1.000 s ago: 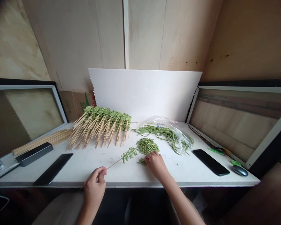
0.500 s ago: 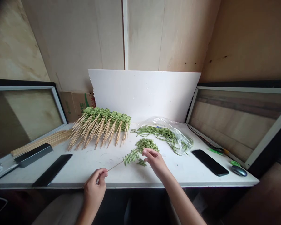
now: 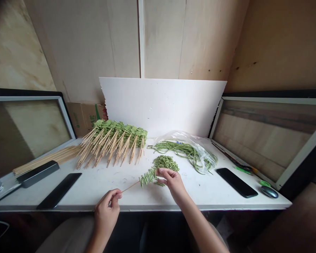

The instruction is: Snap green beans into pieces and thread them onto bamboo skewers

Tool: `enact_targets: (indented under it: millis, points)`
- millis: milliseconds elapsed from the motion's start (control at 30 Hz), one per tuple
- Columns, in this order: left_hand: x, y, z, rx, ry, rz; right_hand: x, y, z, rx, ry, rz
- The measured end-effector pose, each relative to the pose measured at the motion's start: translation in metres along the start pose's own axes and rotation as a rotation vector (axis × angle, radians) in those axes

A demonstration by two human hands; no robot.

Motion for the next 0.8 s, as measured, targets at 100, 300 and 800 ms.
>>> enact_targets:
  millis: [100, 300, 800]
  points:
    - [0.0005, 0.0004, 0.0007, 0.004, -0.006, 0.003, 0.0006, 0.0011, 0.0, 0.009, 0.017, -0.04]
    - [0.0007, 0.0004, 0.0009, -0.011, 0.0, -0.003, 0.001, 0.0012, 0.0003, 0.01, 0.021, -0.068]
    - [-0.0017, -0.0034, -0.0015, 0.004, -0.012, -0.012, 0.0017, 0.0026, 0.0011, -0.002, 0.017, -0.021]
Point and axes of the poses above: each hand's wrist, its own z-axis towards the middle knuckle, its own x-axis out of the back of the hand, y = z × x, the point moved 2 cm from there along z, towards the middle knuckle, and after that the axes turned 9 degrees about x, right-handed, at the moved point
